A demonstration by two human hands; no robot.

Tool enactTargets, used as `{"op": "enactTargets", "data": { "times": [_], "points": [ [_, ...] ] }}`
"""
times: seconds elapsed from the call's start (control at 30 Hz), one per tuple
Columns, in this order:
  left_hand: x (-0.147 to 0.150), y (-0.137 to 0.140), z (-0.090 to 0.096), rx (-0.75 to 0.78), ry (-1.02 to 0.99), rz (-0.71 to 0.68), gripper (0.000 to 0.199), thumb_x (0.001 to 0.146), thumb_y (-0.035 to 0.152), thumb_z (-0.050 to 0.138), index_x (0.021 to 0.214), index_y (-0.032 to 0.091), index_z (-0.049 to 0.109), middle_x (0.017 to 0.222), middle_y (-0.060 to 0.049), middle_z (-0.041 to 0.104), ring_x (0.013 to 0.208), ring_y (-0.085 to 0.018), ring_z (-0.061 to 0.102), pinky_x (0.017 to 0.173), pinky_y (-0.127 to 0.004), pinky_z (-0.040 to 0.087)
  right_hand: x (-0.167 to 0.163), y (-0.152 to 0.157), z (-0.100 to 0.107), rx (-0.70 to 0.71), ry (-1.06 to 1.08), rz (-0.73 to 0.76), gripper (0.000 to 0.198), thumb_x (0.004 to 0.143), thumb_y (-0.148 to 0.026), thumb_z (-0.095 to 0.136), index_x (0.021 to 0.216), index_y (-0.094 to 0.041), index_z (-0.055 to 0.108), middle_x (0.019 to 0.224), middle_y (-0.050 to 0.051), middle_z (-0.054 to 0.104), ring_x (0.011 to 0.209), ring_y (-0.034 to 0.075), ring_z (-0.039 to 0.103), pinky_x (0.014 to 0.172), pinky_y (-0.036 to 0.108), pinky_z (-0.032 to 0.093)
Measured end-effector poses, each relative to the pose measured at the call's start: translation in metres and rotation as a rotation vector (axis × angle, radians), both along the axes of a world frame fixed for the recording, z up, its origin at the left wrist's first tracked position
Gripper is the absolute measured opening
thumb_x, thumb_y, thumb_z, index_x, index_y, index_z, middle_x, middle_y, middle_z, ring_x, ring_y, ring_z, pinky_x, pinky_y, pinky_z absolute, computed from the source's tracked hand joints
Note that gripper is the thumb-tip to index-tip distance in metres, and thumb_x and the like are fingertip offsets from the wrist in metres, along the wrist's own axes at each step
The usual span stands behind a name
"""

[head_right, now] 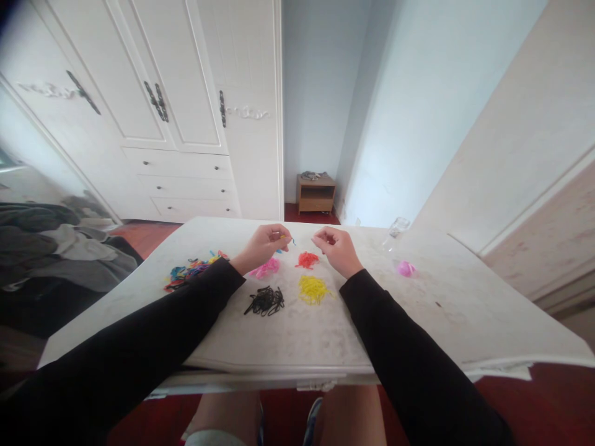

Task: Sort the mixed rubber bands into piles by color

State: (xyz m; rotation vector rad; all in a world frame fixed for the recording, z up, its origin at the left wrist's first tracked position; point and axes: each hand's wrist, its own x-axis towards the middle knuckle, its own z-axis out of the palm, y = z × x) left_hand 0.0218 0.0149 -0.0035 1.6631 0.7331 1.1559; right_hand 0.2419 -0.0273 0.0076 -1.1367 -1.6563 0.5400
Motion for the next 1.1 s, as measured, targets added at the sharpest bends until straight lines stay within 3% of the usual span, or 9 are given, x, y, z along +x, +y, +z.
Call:
{"op": "enactTargets", "data": {
  "times": [0.23, 0.4, 0.53, 0.83, 1.1],
  "points": [
    [-0.03, 0.028, 0.007, 0.081, 0.118, 0.217, 0.008, 0.08, 0.019, 0.069, 0.074, 0.015, 0.066, 0.059, -0.001, 0.064, 0.056, -0.013, 0.063, 0.055, -0.023, 0.046, 0.011, 0.006, -0.003, 0.02, -0.015, -0.072, 0.022, 0.079, -0.038, 0.07, 0.071, -0.019, 0.065, 0.061, -0.001, 0.058, 0.053, 0.012, 0.048, 0.052, 0.029, 0.036],
    [-0.044, 0.041, 0.004, 0.12, 0.223, 0.283, 0.007, 0.077, 0.019, 0.072, 0.072, 0.015, 0.069, 0.056, -0.002, 0.064, 0.055, -0.013, 0.062, 0.055, -0.023, 0.045, 0.011, 0.008, -0.006, 0.018, -0.056, -0.057, 0.021, 0.081, -0.038, 0.07, 0.072, -0.019, 0.066, 0.062, -0.001, 0.057, 0.056, 0.013, 0.048, 0.054, 0.029, 0.038],
    [-0.035, 0.031, 0.002, 0.087, 0.167, 0.201, 0.011, 0.078, 0.023, 0.073, 0.073, 0.015, 0.069, 0.058, -0.001, 0.064, 0.055, -0.013, 0.061, 0.054, -0.023, 0.045, 0.009, 0.006, -0.006, 0.007, -0.107, -0.033, 0.022, 0.081, -0.039, 0.07, 0.073, -0.019, 0.068, 0.061, 0.0, 0.059, 0.058, 0.014, 0.049, 0.055, 0.029, 0.039],
    [-0.008, -0.005, 0.003, 0.213, 0.191, 0.02, 0.018, 0.086, 0.033, 0.07, 0.081, 0.015, 0.069, 0.063, -0.001, 0.065, 0.059, -0.012, 0.061, 0.057, -0.023, 0.047, -0.004, 0.001, -0.006, -0.03, -0.162, 0.127, 0.035, 0.079, -0.048, 0.079, 0.097, -0.018, 0.075, 0.079, 0.003, 0.07, 0.063, 0.014, 0.057, 0.057, 0.028, 0.042],
    [-0.005, -0.005, -0.002, 0.191, 0.191, -0.017, 0.019, 0.085, 0.034, 0.069, 0.08, 0.015, 0.068, 0.064, 0.0, 0.063, 0.059, -0.012, 0.061, 0.058, -0.024, 0.047, -0.007, -0.001, -0.004, 0.009, -0.211, 0.12, 0.019, 0.086, -0.037, 0.069, 0.081, -0.019, 0.071, 0.07, 0.001, 0.065, 0.061, 0.013, 0.052, 0.058, 0.029, 0.04]
  ]
}}
